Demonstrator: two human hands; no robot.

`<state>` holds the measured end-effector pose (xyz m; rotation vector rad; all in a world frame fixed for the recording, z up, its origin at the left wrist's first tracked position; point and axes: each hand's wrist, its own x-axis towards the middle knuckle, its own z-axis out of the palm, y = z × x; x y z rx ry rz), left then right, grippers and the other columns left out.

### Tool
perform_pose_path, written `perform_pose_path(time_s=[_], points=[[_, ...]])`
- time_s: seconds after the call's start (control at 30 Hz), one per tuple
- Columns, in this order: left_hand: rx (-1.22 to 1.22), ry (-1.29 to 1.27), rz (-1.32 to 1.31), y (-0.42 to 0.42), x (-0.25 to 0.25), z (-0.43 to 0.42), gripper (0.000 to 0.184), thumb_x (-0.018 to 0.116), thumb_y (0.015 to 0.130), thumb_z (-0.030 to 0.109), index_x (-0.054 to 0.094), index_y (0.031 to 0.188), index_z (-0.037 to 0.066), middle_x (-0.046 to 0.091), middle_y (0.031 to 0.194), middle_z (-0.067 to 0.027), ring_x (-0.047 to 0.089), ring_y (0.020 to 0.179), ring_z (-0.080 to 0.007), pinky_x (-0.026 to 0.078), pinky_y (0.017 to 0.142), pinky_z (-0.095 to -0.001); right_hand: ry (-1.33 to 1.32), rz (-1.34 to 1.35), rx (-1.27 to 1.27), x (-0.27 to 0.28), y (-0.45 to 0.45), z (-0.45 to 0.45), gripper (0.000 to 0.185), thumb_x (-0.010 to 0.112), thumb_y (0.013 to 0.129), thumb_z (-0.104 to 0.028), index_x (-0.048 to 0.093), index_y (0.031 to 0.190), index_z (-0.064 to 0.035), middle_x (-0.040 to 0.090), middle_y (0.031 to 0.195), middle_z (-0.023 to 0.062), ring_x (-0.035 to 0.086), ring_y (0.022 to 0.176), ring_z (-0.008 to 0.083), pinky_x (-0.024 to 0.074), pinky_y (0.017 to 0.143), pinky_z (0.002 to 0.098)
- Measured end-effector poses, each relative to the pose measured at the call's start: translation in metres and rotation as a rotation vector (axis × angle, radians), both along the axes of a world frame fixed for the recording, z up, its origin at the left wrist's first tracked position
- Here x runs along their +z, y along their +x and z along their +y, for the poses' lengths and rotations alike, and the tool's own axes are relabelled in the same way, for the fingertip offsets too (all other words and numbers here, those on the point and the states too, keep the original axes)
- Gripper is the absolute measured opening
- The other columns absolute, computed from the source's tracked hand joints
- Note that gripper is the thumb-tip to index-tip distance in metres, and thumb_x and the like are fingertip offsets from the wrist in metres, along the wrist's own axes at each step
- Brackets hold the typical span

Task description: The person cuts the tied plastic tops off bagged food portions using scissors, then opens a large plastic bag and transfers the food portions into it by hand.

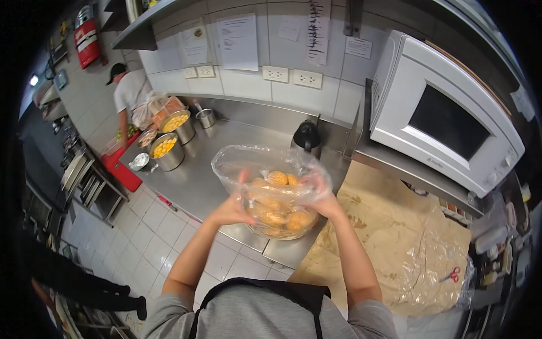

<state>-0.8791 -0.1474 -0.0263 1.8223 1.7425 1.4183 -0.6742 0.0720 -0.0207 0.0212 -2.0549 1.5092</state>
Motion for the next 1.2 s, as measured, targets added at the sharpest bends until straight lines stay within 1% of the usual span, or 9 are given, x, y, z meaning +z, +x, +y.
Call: perform_pose_path(time_s=[0.13, 0.27, 0.37, 0.43, 0.53, 0.57, 0.63, 0.9, 1.2], points=[[0.018, -0.064, -0.030, 0.027, 0.045, 0.043, 0.103, 0.079, 0.065, 0.038, 0.018, 0.140, 0.004, 0.040, 0.131, -0.0215, 0.039, 0.123, -0.0312, 0.032, 0.101, -0.0417, 0.060, 0.047, -0.284, 0.082, -0.035, -0.044, 0.025, 0.062, 0.085, -0.027, 0.063, 0.079, -0.0023, 0.060, 0.077, -0.0006, 0.053, 0.074, 0.0072, 0.0417, 0.068, 0.0227], [0.007, -0.131, -0.429, 0.015, 0.053, 0.052, 0.050, 0.070, 0.079, 0.026, 0.048, 0.116, 0.001, 0.061, 0.097, -0.0121, 0.057, 0.092, -0.0187, 0.046, 0.081, -0.0340, -0.211, 0.098, -0.350, 0.103, -0.026, -0.027, 0.019, 0.056, 0.089, -0.021, 0.060, 0.096, -0.0046, 0.060, 0.081, -0.0002, 0.053, 0.074, 0.0060, 0.0418, 0.068, 0.0212], [0.093, 0.074, -0.657, -0.004, 0.038, 0.047, 0.026, 0.064, 0.084, 0.020, 0.056, 0.099, 0.001, 0.062, 0.085, -0.0045, 0.058, 0.079, -0.0114, 0.048, 0.070, -0.0288, -0.397, 0.337, -0.113, 0.093, -0.007, -0.037, 0.056, 0.068, 0.081, -0.023, 0.043, 0.125, -0.0022, 0.055, 0.111, 0.0080, 0.052, 0.103, 0.0152, 0.0408, 0.089, 0.0274], [0.136, 0.134, -0.848, 0.009, 0.042, 0.046, 0.021, 0.063, 0.086, 0.020, 0.058, 0.092, 0.002, 0.061, 0.082, -0.0019, 0.056, 0.077, -0.0093, 0.048, 0.068, -0.0276, -0.052, -0.079, -0.200, 0.046, 0.006, -0.022, 0.082, 0.075, 0.073, -0.023, 0.026, 0.135, -0.0024, 0.039, 0.130, 0.0124, 0.037, 0.121, 0.0217, 0.0298, 0.100, 0.0323], [-0.065, 0.299, -0.500, 0.032, 0.032, 0.068, 0.007, 0.060, 0.084, 0.010, 0.056, 0.087, 0.004, 0.058, 0.080, -0.0004, 0.053, 0.076, -0.0092, 0.046, 0.068, -0.0262, 0.023, -0.249, -0.124, -0.002, -0.014, -0.048, 0.111, 0.085, 0.057, -0.023, 0.016, 0.141, -0.0012, 0.023, 0.143, 0.0155, 0.020, 0.133, 0.0274, 0.0192, 0.108, 0.0366], [-0.009, -0.015, -0.508, 0.051, 0.045, 0.066, 0.005, 0.056, 0.079, 0.003, 0.056, 0.085, 0.004, 0.058, 0.082, -0.0033, 0.055, 0.076, -0.0143, 0.046, 0.069, -0.0283, 0.199, -0.313, -0.145, -0.014, -0.022, -0.054, 0.105, 0.086, 0.054, -0.018, 0.025, 0.137, -0.0019, 0.031, 0.139, 0.0126, 0.029, 0.128, 0.0231, 0.0243, 0.106, 0.0368], [-0.034, 0.493, -0.142, 0.093, 0.031, 0.087, 0.019, 0.056, 0.067, 0.005, 0.054, 0.086, 0.004, 0.053, 0.079, -0.0082, 0.052, 0.076, -0.0219, 0.042, 0.068, -0.0327, 0.270, -0.741, -0.059, -0.003, -0.031, -0.076, 0.098, 0.082, 0.062, -0.020, 0.023, 0.138, -0.0010, 0.028, 0.139, 0.0120, 0.030, 0.127, 0.0211, 0.0262, 0.105, 0.0345], [-0.026, 0.442, -0.007, 0.075, 0.073, -0.006, 0.045, 0.071, 0.072, 0.027, 0.048, 0.105, 0.005, 0.051, 0.099, -0.0104, 0.052, 0.089, -0.0252, 0.040, 0.076, -0.0347, 0.423, -0.632, -0.111, -0.050, -0.044, -0.038, 0.081, 0.076, 0.067, -0.021, 0.030, 0.131, -0.0009, 0.035, 0.127, 0.0119, 0.037, 0.114, 0.0218, 0.0317, 0.095, 0.0352], [1.152, -0.178, -0.315, -0.006, -0.100, -0.348, 0.034, 0.061, 0.083, 0.016, 0.050, 0.113, 0.004, 0.055, 0.102, -0.0131, 0.057, 0.090, -0.0243, 0.047, 0.080, -0.0337, 0.329, -0.387, -0.451, -0.030, -0.096, -0.015, 0.063, 0.069, 0.073, -0.021, 0.038, 0.124, -0.0009, 0.043, 0.113, 0.0118, 0.044, 0.099, 0.0226, 0.0378, 0.084, 0.0359]])
